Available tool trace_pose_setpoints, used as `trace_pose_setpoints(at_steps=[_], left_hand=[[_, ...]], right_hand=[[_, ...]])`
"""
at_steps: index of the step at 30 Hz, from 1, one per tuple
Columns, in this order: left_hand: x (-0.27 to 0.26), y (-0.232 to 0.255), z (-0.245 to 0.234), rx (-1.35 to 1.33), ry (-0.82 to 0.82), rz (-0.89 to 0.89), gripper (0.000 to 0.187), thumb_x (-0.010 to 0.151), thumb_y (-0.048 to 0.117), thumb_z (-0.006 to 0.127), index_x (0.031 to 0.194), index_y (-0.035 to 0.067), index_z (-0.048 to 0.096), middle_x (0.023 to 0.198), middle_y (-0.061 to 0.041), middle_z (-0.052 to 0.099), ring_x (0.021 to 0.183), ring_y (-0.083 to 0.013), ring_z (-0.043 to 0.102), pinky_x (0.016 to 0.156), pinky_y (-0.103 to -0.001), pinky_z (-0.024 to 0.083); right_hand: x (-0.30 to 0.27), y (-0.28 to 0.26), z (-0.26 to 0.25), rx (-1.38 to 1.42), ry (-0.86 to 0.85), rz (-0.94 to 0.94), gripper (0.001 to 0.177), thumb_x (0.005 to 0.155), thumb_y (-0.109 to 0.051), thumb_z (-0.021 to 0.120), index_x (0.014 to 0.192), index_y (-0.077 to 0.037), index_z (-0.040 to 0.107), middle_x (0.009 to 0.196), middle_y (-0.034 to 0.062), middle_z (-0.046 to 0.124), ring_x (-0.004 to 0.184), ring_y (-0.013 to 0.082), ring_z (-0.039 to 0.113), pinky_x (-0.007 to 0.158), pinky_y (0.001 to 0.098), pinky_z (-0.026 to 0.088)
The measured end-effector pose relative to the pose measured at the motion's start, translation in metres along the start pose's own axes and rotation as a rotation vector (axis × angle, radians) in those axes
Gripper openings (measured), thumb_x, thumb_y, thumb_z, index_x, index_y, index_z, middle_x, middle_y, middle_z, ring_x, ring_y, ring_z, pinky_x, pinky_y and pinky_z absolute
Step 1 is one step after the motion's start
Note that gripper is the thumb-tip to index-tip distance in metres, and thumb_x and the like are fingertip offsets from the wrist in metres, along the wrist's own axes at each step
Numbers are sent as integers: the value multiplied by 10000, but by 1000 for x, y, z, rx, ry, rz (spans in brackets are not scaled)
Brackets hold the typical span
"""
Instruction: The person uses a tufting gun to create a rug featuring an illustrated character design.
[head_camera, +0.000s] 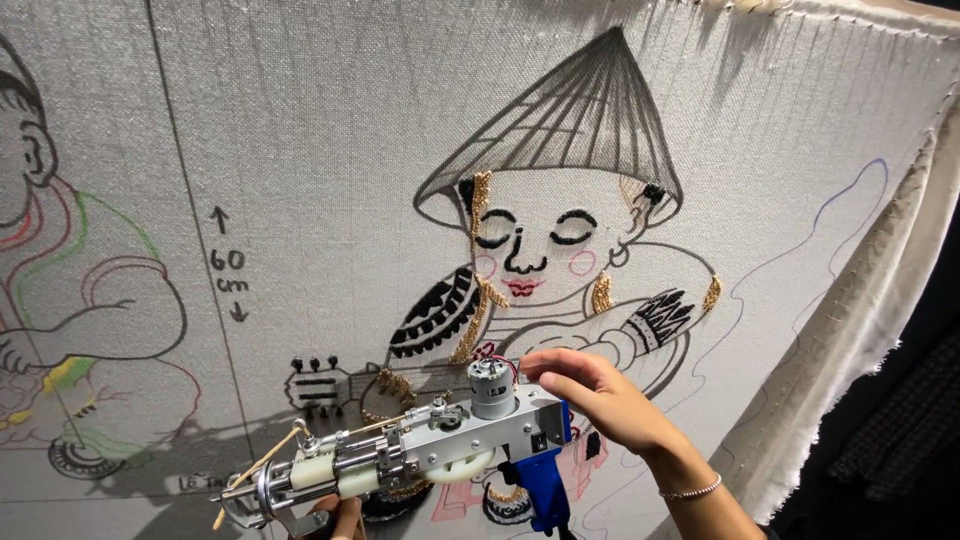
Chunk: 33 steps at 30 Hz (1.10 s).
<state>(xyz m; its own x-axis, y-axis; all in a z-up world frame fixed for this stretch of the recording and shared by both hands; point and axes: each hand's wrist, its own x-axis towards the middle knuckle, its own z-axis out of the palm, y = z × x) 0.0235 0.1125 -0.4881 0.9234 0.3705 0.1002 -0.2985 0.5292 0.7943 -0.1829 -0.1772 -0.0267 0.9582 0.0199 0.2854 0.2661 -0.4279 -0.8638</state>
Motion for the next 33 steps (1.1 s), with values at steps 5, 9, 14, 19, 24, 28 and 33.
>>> trace_pose_setpoints(at_steps=[5, 9, 14, 19, 24, 28, 33], left_hand=[[-59, 155, 67, 165, -32, -19, 328, 770, -9, 734, 1047, 107, 601, 827, -121, 725, 410, -165, 527, 355, -330, 411], [-71, 166, 65, 404, 99, -92, 327, 791, -11, 807, 1043, 53, 609, 809, -149, 706, 407, -170, 507, 362, -328, 381], [-52, 124, 33, 507, 2, -76, 185, 866, 41, 822, 1012, 29, 709, 738, -218, 725, 419, -175, 534, 397, -320, 409], [-19, 84, 6, 123, -317, 489, 343, 810, -1, 754, 1106, 68, 596, 1096, -126, 722, 1012, -162, 721, 833, -321, 648], [15, 36, -6, 234, -265, 256, 231, 824, -61, 766, 1005, 45, 670, 1034, -170, 762, 975, -250, 751, 854, -396, 651], [-20, 70, 33, -143, -203, 130, 264, 749, 7, 785, 965, 57, 642, 941, -110, 773, 872, -161, 786, 767, -326, 674], [-37, 163, 77, 386, -307, -290, 293, 834, 181, 820, 1068, 53, 701, 685, -148, 669, 435, -205, 535, 410, -358, 429]], right_hand=[[4, 2, -3, 96, -247, 78, 347, 920, -166, 673, 1227, -14, 725, 976, -2, 730, 803, 59, 593, 694, 232, 507], [5, 12, -3, 60, -244, 145, 249, 904, -160, 734, 1082, 0, 803, 837, -25, 714, 692, 26, 557, 599, 202, 442], [9, 39, -13, 124, -260, 157, 192, 904, -150, 765, 946, 34, 804, 786, 11, 689, 634, 42, 538, 543, 216, 412], [4, 49, -6, -17, -44, 129, 321, 865, -194, 750, 1123, -5, 744, 1038, 67, 781, 927, 110, 720, 823, 262, 590], [-40, 37, 8, 440, -148, 112, 741, 851, -505, 684, 1437, -71, 555, 1380, 134, 646, 1265, 233, 602, 1037, 432, 496], [-75, 156, 13, 667, -352, 201, 1067, 630, -661, 792, 1510, -161, 455, 1487, 85, 603, 1326, 237, 592, 1119, 451, 473], [-96, 205, 26, 419, -177, 542, 758, 730, -446, 858, 1324, -35, 630, 1145, 117, 737, 1100, 222, 696, 995, 388, 530]])
